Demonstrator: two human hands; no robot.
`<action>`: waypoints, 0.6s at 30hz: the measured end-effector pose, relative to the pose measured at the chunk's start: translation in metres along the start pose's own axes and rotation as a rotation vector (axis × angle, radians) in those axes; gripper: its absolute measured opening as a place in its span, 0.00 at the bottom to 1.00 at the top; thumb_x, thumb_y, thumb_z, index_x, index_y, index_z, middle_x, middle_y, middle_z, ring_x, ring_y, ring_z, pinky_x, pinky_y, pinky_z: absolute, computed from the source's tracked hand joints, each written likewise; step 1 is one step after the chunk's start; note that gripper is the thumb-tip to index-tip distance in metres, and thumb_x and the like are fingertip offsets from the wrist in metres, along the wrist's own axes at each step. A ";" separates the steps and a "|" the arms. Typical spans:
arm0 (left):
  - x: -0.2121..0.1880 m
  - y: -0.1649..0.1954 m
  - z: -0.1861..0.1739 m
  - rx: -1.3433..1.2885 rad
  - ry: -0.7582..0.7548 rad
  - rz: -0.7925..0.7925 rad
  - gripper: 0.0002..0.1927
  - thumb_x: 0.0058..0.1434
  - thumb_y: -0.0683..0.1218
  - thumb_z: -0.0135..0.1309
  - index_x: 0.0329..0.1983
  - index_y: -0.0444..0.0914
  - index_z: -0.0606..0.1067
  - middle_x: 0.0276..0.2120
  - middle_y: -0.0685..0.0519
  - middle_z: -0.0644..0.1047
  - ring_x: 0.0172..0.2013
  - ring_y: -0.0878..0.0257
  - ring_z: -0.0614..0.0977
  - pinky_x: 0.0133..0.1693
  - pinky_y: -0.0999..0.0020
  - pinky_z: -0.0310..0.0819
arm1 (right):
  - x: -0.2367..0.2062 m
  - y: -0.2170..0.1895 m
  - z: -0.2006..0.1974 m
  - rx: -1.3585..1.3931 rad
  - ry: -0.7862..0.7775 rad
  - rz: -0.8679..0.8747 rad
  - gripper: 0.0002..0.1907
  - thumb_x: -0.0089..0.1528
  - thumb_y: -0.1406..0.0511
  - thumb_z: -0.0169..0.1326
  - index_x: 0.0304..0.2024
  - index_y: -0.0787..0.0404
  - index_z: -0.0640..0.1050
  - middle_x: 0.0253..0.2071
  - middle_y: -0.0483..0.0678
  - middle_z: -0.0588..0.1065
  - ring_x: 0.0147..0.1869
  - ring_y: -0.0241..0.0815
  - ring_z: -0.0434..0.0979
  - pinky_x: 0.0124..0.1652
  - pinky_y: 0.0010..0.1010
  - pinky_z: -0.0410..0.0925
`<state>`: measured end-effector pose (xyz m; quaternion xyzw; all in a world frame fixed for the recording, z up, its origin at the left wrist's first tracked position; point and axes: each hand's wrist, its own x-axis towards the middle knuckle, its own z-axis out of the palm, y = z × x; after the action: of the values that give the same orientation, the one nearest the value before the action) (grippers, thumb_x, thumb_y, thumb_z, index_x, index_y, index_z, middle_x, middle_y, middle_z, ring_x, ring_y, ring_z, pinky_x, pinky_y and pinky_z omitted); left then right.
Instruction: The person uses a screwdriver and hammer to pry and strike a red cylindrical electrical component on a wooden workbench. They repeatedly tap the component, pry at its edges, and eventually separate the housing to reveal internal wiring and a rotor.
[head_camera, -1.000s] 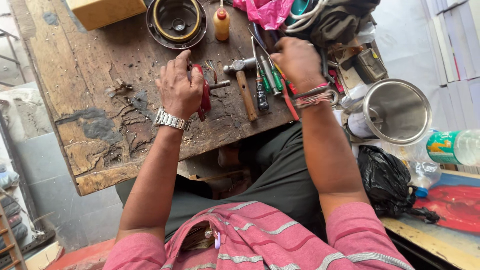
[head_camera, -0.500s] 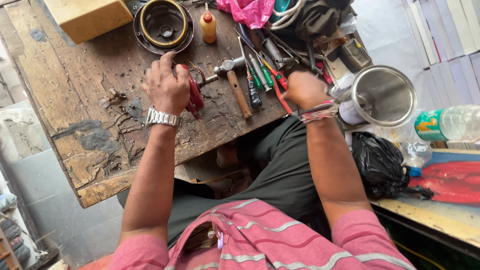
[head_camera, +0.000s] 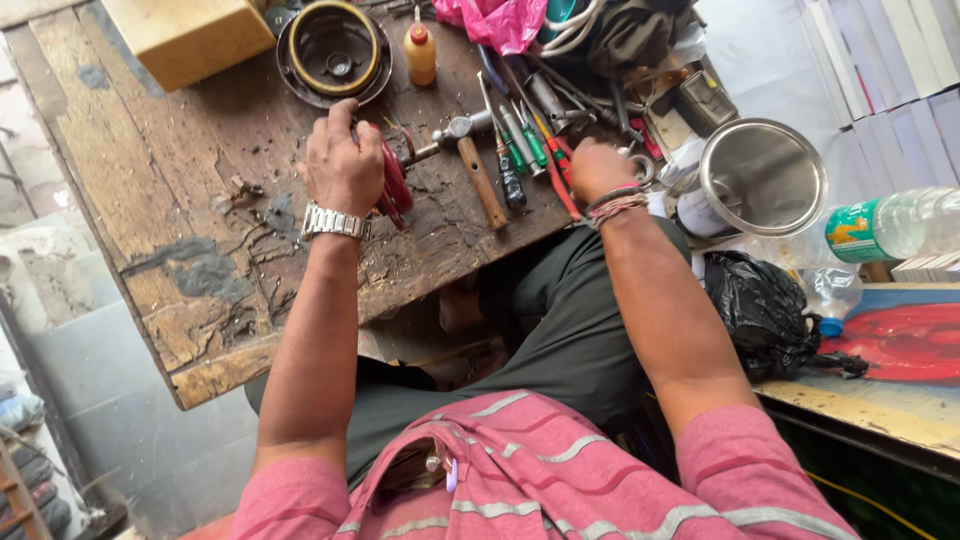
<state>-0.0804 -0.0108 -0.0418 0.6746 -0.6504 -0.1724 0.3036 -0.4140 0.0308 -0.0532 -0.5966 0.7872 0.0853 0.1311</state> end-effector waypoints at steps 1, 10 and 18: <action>0.001 0.000 0.000 -0.022 -0.013 -0.006 0.20 0.68 0.54 0.46 0.61 0.46 0.74 0.48 0.48 0.77 0.51 0.48 0.77 0.54 0.44 0.63 | 0.000 -0.001 0.003 -0.019 -0.005 0.000 0.20 0.66 0.63 0.51 0.57 0.69 0.70 0.50 0.65 0.77 0.53 0.63 0.80 0.48 0.55 0.73; 0.007 0.000 -0.006 -0.039 -0.021 -0.053 0.21 0.68 0.55 0.45 0.61 0.46 0.73 0.50 0.46 0.77 0.49 0.46 0.79 0.52 0.47 0.69 | 0.015 -0.001 -0.002 0.074 -0.048 0.109 0.40 0.51 0.57 0.70 0.56 0.68 0.65 0.49 0.65 0.74 0.54 0.63 0.76 0.52 0.48 0.70; 0.006 0.006 -0.008 -0.032 -0.018 -0.062 0.20 0.68 0.54 0.45 0.60 0.46 0.74 0.49 0.46 0.78 0.48 0.46 0.80 0.50 0.49 0.72 | 0.016 0.005 -0.021 0.313 0.147 0.084 0.28 0.54 0.51 0.70 0.47 0.60 0.78 0.45 0.60 0.79 0.52 0.60 0.78 0.50 0.49 0.69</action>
<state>-0.0789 -0.0153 -0.0307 0.6879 -0.6290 -0.1983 0.3030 -0.4251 0.0119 -0.0387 -0.5400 0.8226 -0.0767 0.1606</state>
